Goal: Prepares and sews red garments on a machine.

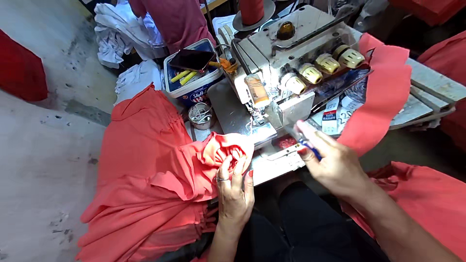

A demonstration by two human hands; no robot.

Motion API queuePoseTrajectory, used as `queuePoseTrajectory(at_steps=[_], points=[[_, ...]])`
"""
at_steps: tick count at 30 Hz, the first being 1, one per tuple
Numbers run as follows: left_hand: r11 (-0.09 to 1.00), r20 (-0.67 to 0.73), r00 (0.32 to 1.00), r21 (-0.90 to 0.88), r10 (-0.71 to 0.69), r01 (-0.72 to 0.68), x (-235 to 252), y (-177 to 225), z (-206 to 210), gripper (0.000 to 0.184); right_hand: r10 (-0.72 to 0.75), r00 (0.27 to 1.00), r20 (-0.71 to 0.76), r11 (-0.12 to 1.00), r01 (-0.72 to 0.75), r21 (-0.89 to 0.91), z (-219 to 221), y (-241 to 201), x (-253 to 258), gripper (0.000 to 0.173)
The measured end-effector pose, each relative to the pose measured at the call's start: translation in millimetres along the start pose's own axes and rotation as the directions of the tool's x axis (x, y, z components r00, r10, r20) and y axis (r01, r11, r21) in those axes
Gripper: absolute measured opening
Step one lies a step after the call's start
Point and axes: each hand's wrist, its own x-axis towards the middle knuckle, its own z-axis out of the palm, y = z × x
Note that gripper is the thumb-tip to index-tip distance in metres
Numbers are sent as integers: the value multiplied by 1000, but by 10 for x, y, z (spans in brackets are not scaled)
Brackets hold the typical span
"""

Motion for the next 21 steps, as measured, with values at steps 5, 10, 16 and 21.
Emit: queuePoseTrajectory(at_steps=[5, 10, 16, 21], points=[[999, -30, 999, -41, -9, 8, 15, -6, -1, 29, -253, 966, 45, 953, 257, -162, 122, -186, 50, 43], [997, -61, 998, -74, 4, -9, 11, -28, 8, 28, -319, 944, 83, 917, 330, -225, 192, -353, 203, 36], [991, -52, 999, -133, -14, 7, -8, -52, -16, 26, -227, 972, -53, 974, 228, 10, 342, -313, 212, 32], [985, -55, 997, -159, 53, -61, -13, -102, -43, 17, 136, 990, -42, 837, -92, 540, 420, -313, 72, 35]])
